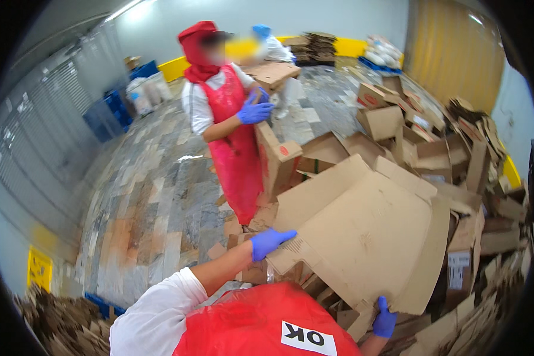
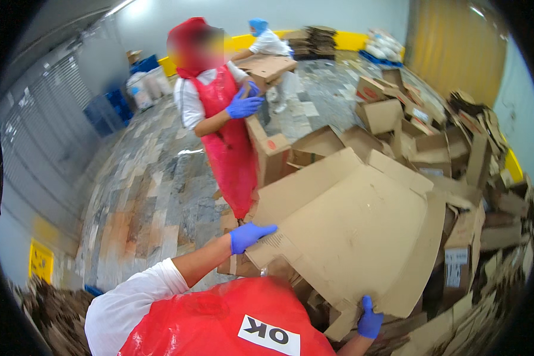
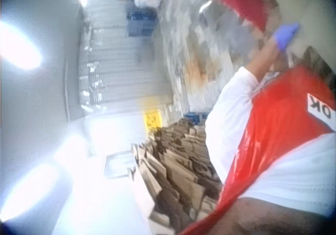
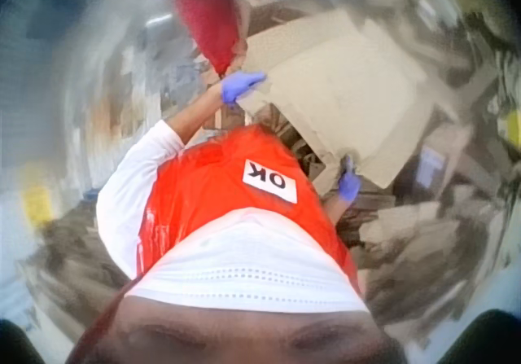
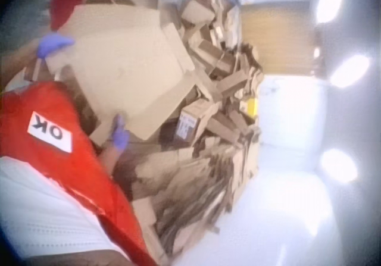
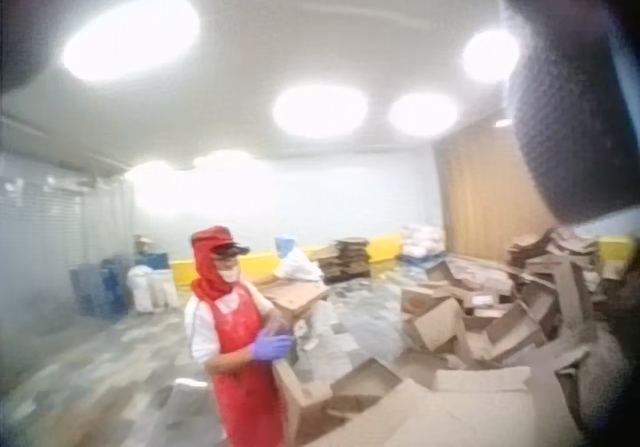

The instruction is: The person picks up cardboard boxes from a large pile, removes tape and labels, and flattens them. They then place the flattened cardboard onto a growing stack against the wall.

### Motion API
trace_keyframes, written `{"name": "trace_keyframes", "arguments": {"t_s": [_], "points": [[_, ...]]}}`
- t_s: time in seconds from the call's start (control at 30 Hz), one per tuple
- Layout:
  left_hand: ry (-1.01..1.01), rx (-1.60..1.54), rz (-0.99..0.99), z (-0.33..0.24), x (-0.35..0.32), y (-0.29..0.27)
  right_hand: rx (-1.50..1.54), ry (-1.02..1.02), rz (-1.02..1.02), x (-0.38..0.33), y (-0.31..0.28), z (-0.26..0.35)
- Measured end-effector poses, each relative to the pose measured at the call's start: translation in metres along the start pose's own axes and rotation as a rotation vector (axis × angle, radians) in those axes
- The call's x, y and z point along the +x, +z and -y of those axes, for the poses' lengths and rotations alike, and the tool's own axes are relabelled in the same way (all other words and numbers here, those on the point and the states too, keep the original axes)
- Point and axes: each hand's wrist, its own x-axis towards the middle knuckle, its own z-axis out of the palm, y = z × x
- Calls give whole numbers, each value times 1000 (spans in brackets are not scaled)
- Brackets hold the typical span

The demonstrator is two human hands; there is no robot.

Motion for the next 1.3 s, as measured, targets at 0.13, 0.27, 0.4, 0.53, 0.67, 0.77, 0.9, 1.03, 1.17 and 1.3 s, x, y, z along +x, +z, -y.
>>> {"name": "trace_keyframes", "arguments": {"t_s": [0.13, 0.27, 0.4, 0.53, 0.67, 0.77, 0.9, 1.03, 1.17, 1.3], "points": [[-76, 117, 47, -22, -9, -14, -69, 99, -98, -25, 4, -3], [19, 63, 117, -20, 3, -43, -131, -1, -151, -57, 37, 24], [25, 50, 191, -23, 18, -87, -35, 13, -178, -101, 76, 22], [50, -8, 299, -14, 24, -146, -36, 42, -243, -140, 138, 29], [-16, -30, 328, 25, 29, -189, 36, 38, -276, -177, 192, 43], [-76, -13, 353, 36, 22, -215, -30, 12, -343, -194, 230, 54], [-160, 103, 388, 68, 34, -229, -129, 41, -328, -228, 257, 93], [-278, -10, 514, 78, 9, -199, -194, 20, -349, -267, 241, 114], [-239, -85, 692, 104, 31, -175, -601, 264, -382, -280, 231, 167], [-219, -66, 877, 67, 14, -81, -485, -197, -689, -352, 204, 163]]}}
